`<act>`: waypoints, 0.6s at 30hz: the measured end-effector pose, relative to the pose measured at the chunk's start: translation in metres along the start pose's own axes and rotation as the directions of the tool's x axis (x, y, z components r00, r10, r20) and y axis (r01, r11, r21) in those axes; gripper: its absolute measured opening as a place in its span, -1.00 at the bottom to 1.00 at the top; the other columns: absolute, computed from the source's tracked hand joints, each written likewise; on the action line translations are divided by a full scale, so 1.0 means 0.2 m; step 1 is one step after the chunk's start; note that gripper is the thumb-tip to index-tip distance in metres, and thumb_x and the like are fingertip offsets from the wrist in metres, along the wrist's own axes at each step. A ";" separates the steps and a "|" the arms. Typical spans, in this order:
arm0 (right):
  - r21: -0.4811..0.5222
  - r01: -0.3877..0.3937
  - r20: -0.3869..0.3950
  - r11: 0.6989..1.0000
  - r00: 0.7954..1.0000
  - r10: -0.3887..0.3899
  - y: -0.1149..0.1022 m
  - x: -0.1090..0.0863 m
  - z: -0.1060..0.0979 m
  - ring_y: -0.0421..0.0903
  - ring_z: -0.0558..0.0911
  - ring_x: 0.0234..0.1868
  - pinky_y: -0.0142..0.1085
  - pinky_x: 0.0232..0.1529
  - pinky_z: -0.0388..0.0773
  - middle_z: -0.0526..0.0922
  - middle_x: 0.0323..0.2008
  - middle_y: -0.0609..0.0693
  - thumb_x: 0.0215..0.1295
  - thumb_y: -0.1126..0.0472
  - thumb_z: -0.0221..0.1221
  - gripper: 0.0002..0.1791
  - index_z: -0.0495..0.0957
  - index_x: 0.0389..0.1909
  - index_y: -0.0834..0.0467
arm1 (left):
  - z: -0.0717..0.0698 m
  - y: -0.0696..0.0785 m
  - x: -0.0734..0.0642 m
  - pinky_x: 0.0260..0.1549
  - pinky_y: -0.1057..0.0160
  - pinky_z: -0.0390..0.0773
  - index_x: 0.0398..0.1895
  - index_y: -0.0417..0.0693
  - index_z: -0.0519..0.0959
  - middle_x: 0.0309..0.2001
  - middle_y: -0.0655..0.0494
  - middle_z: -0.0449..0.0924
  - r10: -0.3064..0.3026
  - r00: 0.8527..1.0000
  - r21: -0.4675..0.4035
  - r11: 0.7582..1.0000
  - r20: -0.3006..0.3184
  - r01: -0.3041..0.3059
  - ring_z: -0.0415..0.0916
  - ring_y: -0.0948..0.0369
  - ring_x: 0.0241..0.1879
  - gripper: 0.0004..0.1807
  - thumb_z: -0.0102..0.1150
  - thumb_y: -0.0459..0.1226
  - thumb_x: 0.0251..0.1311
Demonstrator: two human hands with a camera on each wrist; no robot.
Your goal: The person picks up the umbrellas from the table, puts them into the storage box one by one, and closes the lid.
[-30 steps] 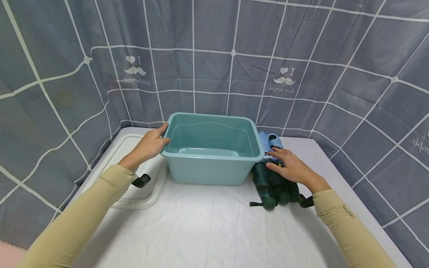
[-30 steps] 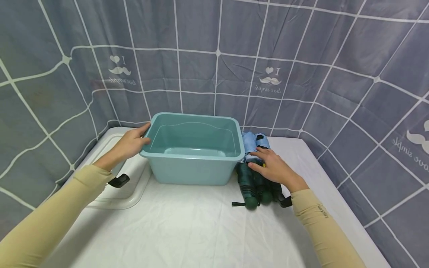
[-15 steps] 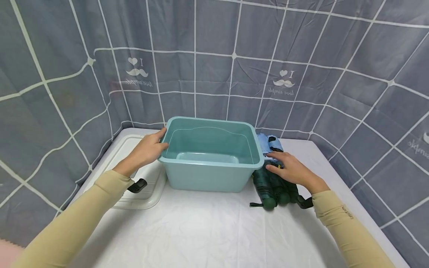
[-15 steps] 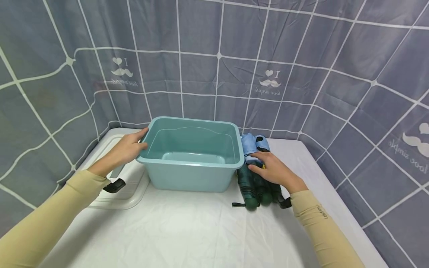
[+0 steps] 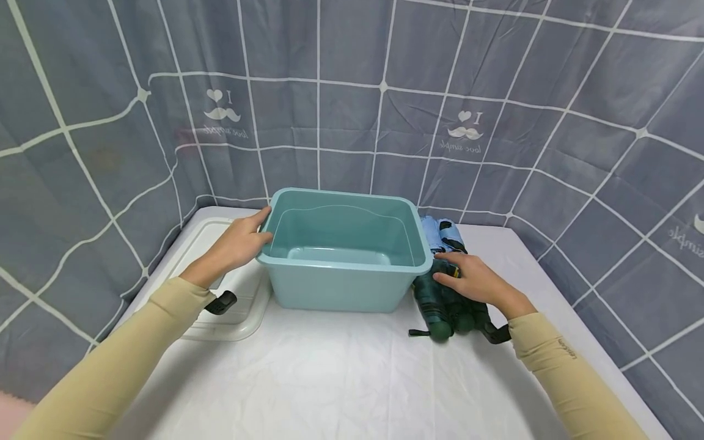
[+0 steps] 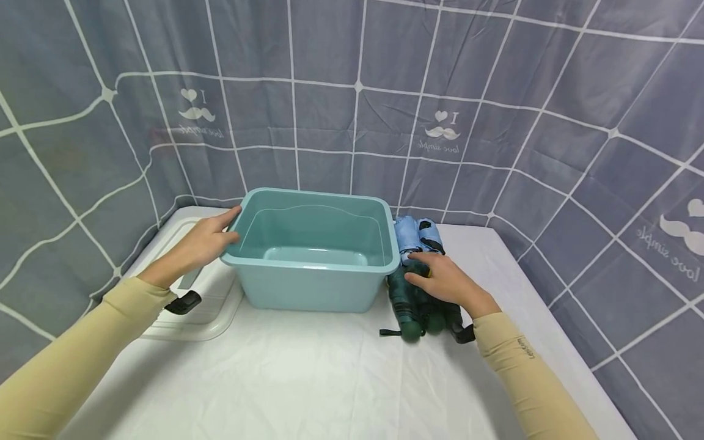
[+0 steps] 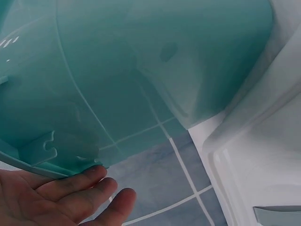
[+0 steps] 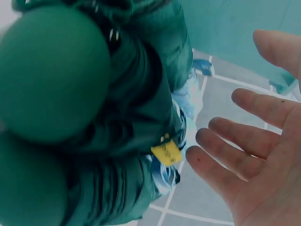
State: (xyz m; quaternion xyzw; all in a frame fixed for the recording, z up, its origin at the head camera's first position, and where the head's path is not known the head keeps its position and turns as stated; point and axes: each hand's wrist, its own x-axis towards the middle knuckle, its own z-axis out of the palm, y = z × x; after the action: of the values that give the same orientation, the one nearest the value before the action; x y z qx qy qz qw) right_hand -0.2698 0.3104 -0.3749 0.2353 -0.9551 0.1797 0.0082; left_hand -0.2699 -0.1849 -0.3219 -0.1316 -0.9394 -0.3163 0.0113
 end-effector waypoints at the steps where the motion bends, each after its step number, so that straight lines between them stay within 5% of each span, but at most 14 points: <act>1: 0.001 0.002 -0.002 1.000 1.000 -0.002 0.00 0.00 0.01 0.22 0.48 0.33 0.19 0.27 0.39 0.52 0.32 0.19 0.42 -0.13 0.18 -0.31 0.42 0.39 0.22 | 0.00 0.00 0.00 0.30 -0.21 0.28 0.61 -0.22 -0.05 0.49 -0.35 0.15 0.000 1.000 0.002 1.000 -0.002 0.000 0.22 -0.20 0.44 -0.19 -0.11 -0.25 0.30; 9: 0.028 0.047 -0.016 0.999 0.999 -0.046 -0.03 0.04 0.06 0.13 0.59 0.22 0.14 0.23 0.46 0.62 0.21 0.08 0.38 -0.04 0.25 -0.44 0.51 0.31 0.12 | -0.01 0.01 0.01 0.33 -0.22 0.28 0.62 -0.17 0.00 0.45 -0.32 0.28 -0.020 1.000 -0.023 1.000 -0.011 0.019 0.26 -0.21 0.42 -0.21 -0.05 -0.17 0.37; 18: 0.045 0.034 0.019 0.998 0.999 -0.035 -0.07 0.07 0.08 -0.14 0.55 -0.27 -0.15 -0.18 0.50 0.69 -0.19 -0.09 0.36 0.00 0.27 -0.59 0.58 0.18 0.00 | -0.02 0.02 0.05 0.22 -0.20 0.41 0.61 -0.09 0.03 0.37 -0.29 0.39 -0.094 0.996 -0.044 0.995 -0.005 0.093 0.44 -0.18 0.30 -0.17 -0.01 0.01 0.36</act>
State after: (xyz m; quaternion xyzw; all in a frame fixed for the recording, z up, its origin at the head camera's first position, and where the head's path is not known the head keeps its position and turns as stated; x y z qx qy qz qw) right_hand -0.2742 0.2877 -0.3841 0.2535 -0.9467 0.1987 -0.0032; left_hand -0.2794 -0.1808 -0.3156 -0.0865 -0.9373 -0.3377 -0.0029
